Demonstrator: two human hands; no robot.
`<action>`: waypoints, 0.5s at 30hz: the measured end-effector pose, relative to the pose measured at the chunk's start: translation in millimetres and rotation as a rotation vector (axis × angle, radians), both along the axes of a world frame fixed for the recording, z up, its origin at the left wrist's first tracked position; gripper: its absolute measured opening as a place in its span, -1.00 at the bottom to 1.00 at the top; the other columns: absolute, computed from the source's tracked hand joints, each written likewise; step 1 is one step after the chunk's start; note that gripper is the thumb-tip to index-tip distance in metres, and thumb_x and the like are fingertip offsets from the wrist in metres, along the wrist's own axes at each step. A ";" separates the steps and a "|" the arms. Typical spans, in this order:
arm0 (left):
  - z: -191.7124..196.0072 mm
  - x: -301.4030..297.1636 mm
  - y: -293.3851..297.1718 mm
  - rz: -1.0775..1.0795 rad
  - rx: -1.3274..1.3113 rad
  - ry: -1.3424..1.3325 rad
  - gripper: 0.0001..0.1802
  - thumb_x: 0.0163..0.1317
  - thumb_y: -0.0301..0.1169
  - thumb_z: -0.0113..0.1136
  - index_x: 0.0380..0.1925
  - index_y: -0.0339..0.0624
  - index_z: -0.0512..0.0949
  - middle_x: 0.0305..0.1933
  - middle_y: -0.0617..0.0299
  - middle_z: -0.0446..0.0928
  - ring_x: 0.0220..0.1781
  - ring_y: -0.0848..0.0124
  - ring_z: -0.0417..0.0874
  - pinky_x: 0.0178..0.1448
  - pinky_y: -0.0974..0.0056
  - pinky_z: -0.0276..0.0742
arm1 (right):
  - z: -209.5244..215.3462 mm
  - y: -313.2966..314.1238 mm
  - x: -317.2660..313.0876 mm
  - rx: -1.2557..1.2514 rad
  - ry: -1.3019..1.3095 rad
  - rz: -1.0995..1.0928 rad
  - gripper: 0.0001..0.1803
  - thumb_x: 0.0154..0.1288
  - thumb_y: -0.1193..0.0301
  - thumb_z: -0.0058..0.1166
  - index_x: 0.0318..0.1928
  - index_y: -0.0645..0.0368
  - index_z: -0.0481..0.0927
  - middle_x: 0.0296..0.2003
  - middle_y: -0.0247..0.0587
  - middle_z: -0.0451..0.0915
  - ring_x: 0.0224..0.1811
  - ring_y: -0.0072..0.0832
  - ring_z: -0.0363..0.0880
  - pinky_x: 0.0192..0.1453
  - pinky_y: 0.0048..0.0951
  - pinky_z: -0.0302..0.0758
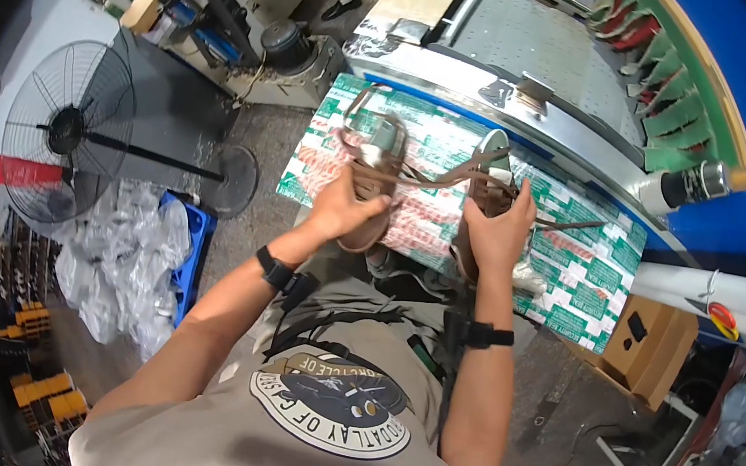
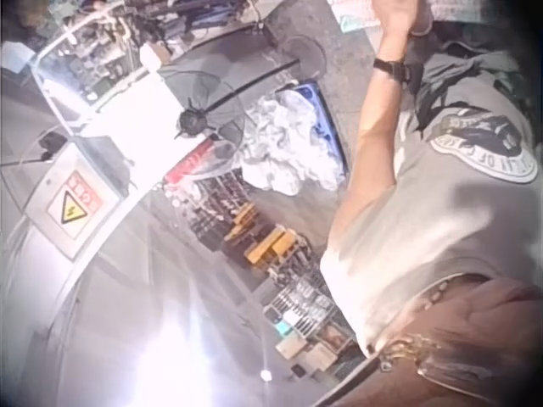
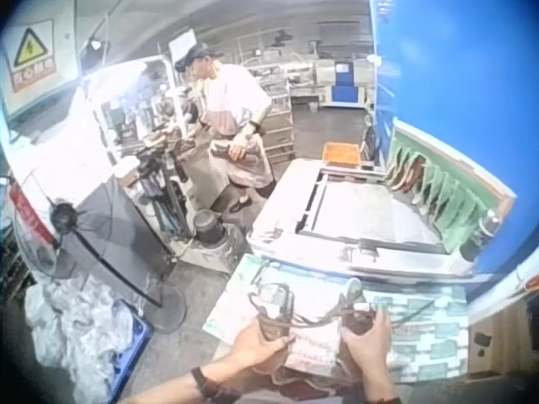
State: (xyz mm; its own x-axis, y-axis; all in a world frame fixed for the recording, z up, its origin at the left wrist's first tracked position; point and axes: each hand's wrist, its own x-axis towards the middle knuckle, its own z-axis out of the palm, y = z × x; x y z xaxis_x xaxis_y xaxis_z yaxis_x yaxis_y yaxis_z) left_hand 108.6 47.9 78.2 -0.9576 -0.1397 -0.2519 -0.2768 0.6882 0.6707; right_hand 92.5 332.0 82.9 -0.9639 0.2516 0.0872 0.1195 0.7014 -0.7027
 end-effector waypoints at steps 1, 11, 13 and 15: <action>-10.0 3.5 4.3 -0.042 -0.098 0.126 -0.06 0.15 0.01 0.63 0.36 -0.38 0.44 0.24 -0.28 0.65 0.32 -0.22 0.66 0.46 -0.11 0.54 | -10.9 -9.0 -3.9 -0.075 -0.021 -0.045 0.17 0.17 0.17 0.59 0.67 0.25 0.19 0.50 0.23 0.33 0.51 0.17 0.45 0.51 0.09 0.51; -14.2 23.7 -23.1 -0.095 0.066 0.467 -0.17 0.19 -0.32 0.57 0.45 -0.31 0.44 0.49 -0.25 0.43 0.52 -0.24 0.44 0.57 -0.13 0.40 | -18.8 54.8 39.4 -0.068 -0.089 -0.085 -0.53 0.56 0.33 0.26 0.38 0.21 0.65 0.27 0.16 0.66 0.13 -0.25 0.75 0.13 -0.23 0.69; 22.1 17.2 -17.8 -0.255 0.022 0.610 -0.16 0.14 -0.47 0.54 0.46 -0.26 0.45 0.59 -0.26 0.33 0.62 -0.25 0.34 0.64 -0.15 0.33 | -11.6 78.2 62.3 -0.045 0.003 -0.169 -0.47 0.52 0.41 0.25 0.45 0.16 0.59 0.45 0.19 0.53 0.25 -0.16 0.70 0.24 -0.18 0.66; 31.0 2.9 -3.7 -0.471 -0.064 0.609 -0.08 0.10 -0.44 0.59 0.51 -0.20 0.43 0.68 -0.25 0.22 0.74 -0.27 0.16 0.75 -0.27 0.12 | -20.0 84.2 78.9 0.136 0.037 0.000 -0.37 0.48 0.40 0.27 0.53 0.10 0.52 0.46 0.19 0.49 0.33 -0.09 0.62 0.36 -0.12 0.57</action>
State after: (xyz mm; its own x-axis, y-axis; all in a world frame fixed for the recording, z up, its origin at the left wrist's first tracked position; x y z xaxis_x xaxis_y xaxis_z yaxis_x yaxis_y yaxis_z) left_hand 111.5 44.2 109.1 -0.8867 0.3203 0.3334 0.4599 0.6847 0.5654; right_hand 171.4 416.2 62.9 -0.9594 0.2349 0.1560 0.0953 0.7906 -0.6048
